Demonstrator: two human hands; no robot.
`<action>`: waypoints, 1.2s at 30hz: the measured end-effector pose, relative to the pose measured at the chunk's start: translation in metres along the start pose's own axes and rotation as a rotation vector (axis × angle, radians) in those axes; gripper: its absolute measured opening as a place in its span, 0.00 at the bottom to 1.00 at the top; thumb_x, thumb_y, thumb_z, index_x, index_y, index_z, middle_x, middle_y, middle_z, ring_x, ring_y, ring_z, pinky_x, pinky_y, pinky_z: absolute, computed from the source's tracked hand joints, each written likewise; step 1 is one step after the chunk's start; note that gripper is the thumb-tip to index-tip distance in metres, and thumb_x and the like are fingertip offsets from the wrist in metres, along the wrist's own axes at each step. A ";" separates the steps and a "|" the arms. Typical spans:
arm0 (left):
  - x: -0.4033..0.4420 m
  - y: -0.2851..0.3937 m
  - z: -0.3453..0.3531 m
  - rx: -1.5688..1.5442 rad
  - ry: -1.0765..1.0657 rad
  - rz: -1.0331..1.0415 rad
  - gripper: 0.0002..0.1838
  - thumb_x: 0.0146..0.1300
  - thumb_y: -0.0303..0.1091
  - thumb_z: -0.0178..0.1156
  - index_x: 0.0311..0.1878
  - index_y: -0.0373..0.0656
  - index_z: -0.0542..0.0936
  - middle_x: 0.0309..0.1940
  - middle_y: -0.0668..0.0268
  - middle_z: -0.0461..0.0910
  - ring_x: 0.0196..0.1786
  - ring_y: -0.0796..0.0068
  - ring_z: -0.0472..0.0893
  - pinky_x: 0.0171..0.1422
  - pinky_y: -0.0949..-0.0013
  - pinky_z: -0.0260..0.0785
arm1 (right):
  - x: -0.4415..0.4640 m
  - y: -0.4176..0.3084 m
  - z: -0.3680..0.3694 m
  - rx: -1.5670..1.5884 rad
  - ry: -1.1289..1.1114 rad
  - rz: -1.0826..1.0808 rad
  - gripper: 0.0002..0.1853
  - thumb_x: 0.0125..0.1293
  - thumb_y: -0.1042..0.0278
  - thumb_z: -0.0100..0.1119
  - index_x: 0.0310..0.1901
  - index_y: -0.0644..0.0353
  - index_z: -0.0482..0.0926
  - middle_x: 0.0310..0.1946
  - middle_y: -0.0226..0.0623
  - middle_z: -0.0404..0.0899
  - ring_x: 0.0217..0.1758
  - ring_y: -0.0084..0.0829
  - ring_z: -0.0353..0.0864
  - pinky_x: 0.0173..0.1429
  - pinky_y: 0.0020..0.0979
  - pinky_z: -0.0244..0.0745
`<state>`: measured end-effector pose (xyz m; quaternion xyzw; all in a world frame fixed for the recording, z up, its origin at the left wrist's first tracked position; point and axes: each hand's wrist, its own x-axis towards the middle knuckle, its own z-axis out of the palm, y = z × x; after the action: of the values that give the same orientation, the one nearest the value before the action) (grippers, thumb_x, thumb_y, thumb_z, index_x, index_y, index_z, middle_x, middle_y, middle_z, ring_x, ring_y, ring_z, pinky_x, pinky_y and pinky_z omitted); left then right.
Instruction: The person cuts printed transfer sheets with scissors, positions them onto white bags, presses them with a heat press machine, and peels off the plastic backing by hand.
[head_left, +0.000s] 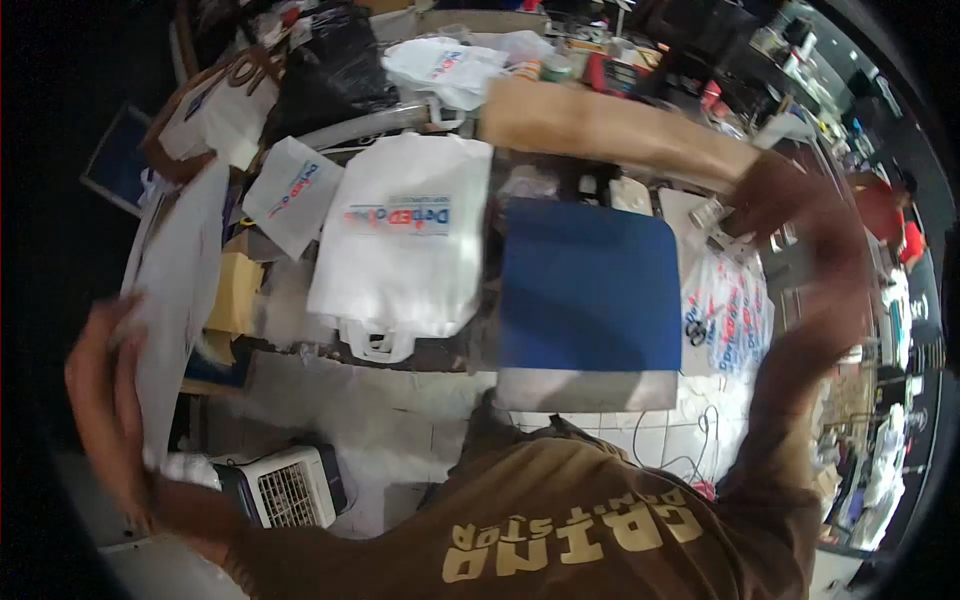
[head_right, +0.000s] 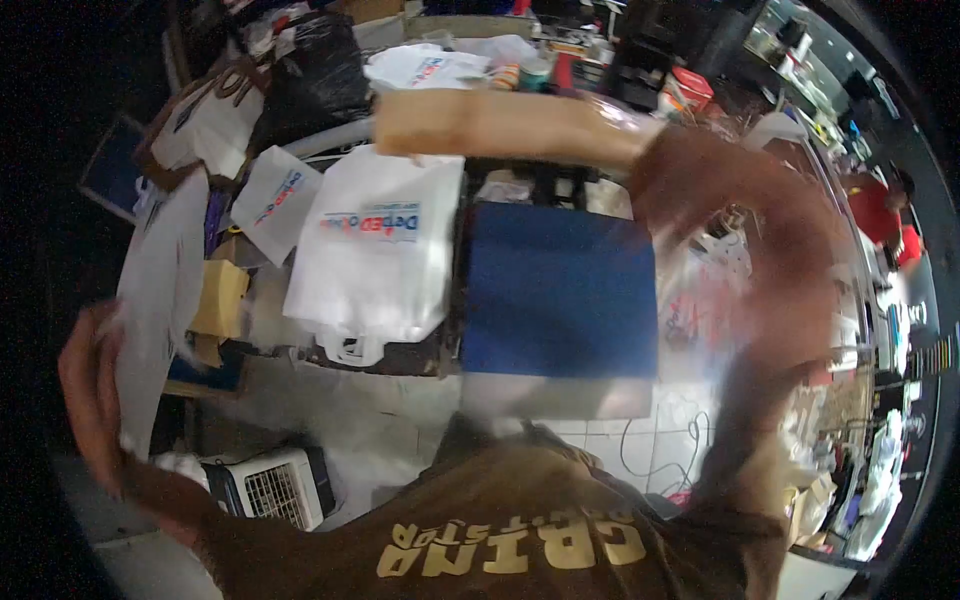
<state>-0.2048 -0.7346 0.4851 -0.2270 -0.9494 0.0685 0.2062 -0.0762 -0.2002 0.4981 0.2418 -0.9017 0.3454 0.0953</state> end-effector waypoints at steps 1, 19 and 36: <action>-0.016 0.018 -0.015 -0.058 -0.028 0.073 0.14 0.71 0.27 0.53 0.56 0.36 0.80 0.49 0.49 0.84 0.52 0.57 0.84 0.60 0.58 0.74 | -0.016 0.026 0.066 0.249 -0.153 0.038 0.32 0.61 0.39 0.71 0.45 0.68 0.85 0.45 0.52 0.86 0.48 0.42 0.86 0.50 0.38 0.77; -0.037 0.204 0.051 -1.521 0.276 -0.266 0.10 0.70 0.28 0.64 0.51 0.35 0.78 0.50 0.58 0.81 0.55 0.72 0.78 0.60 0.66 0.71 | -0.214 0.131 0.332 2.030 0.370 0.450 0.39 0.68 0.60 0.70 0.71 0.50 0.53 0.66 0.42 0.72 0.69 0.39 0.74 0.70 0.50 0.73; -0.160 0.384 0.366 -1.720 -0.173 -0.560 0.15 0.61 0.16 0.66 0.49 0.41 0.77 0.42 0.69 0.74 0.46 0.76 0.73 0.56 0.71 0.68 | -0.298 0.238 0.267 0.469 0.636 0.816 0.47 0.55 0.70 0.79 0.74 0.50 0.61 0.58 0.43 0.76 0.53 0.32 0.79 0.53 0.36 0.78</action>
<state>-0.0747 -0.4801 0.0103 -0.0577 -0.7055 -0.6996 -0.0973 0.0605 -0.1152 0.0618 -0.2275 -0.7482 0.6011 0.1647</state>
